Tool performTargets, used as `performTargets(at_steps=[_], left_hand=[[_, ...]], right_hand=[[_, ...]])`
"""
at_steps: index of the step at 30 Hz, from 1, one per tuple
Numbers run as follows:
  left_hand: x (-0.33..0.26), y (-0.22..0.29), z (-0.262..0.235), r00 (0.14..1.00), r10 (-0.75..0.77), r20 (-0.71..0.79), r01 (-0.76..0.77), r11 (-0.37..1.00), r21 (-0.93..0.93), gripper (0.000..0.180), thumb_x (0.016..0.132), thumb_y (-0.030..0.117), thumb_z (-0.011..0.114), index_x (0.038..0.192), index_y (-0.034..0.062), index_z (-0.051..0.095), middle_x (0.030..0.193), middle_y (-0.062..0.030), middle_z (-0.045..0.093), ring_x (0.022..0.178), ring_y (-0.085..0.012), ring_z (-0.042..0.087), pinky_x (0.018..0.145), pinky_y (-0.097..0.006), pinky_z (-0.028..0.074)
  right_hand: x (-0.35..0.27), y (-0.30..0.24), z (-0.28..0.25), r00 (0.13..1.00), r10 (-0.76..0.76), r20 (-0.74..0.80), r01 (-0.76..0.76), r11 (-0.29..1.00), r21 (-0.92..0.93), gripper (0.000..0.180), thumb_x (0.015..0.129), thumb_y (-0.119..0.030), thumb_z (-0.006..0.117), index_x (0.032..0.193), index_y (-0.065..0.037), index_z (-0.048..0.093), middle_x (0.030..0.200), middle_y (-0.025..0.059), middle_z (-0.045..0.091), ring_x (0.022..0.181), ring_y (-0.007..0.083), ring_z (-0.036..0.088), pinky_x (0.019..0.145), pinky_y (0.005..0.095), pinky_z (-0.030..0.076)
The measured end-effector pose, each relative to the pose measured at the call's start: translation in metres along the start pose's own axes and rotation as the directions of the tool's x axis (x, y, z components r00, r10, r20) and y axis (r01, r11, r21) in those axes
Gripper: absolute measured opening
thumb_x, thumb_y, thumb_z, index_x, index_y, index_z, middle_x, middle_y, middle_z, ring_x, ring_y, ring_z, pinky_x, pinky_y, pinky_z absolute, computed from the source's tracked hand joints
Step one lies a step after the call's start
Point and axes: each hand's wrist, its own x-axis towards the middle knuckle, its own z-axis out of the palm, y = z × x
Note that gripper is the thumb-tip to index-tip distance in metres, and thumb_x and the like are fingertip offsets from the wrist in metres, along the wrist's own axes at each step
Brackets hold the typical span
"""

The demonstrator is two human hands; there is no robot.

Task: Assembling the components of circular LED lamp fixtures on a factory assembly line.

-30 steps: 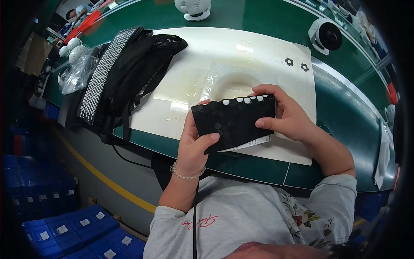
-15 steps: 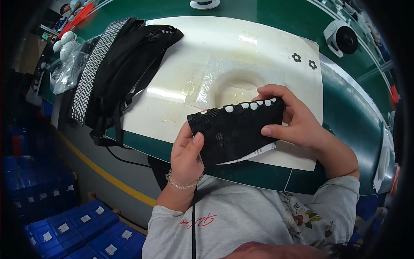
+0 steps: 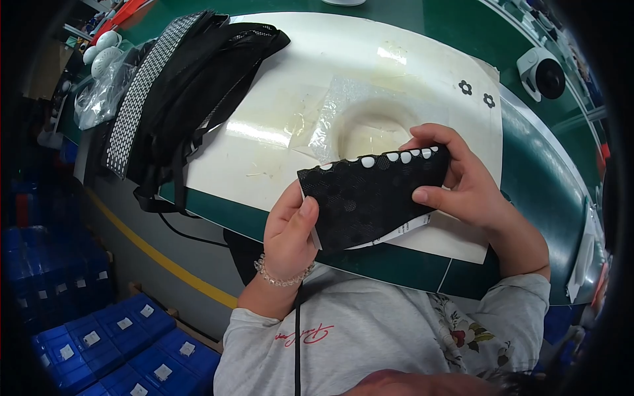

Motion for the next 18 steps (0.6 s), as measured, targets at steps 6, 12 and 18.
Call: performTargets(at_steps=[6,12,18], left_hand=[[0.0002,-0.0005,-0.002,1.0,0.01,0.012,-0.01,1.0,-0.015,0.037,0.088,0.014,0.037,0.117,-0.0082,0.034,0.112,-0.0168,0.048,0.102,-0.0216,0.049,0.086,-0.03,0.04],[0.0009,0.0005,0.0007,1.0,0.006,-0.018,-0.006,1.0,0.006,0.035,0.088,0.013,0.035,0.115,-0.0088,0.037,0.109,-0.0162,0.05,0.1,-0.0209,0.051,0.085,-0.03,0.041],[0.0027,0.0014,0.0005,0.999,-0.032,-0.038,0.033,0.999,0.015,0.033,0.089,0.016,0.035,0.111,-0.0088,0.041,0.106,-0.0153,0.052,0.095,-0.0193,0.053,0.081,-0.028,0.043]], right_hand=[[0.0008,0.0003,-0.0002,1.0,-0.021,0.006,0.021,1.0,-0.019,0.062,0.068,0.001,0.062,0.121,-0.008,0.031,0.11,0.0084,0.041,0.103,0.0158,0.042,0.089,0.028,0.036],[0.0005,-0.0009,0.0004,1.0,0.003,0.0,-0.003,1.0,-0.001,0.062,0.068,0.001,0.062,0.121,-0.007,0.031,0.11,0.0083,0.04,0.104,0.0155,0.041,0.089,0.0279,0.036],[-0.0009,-0.004,0.0005,0.999,0.035,-0.027,-0.035,0.999,-0.022,0.062,0.067,0.0,0.063,0.12,-0.008,0.033,0.109,0.0073,0.04,0.102,0.0149,0.042,0.088,0.0272,0.036]])
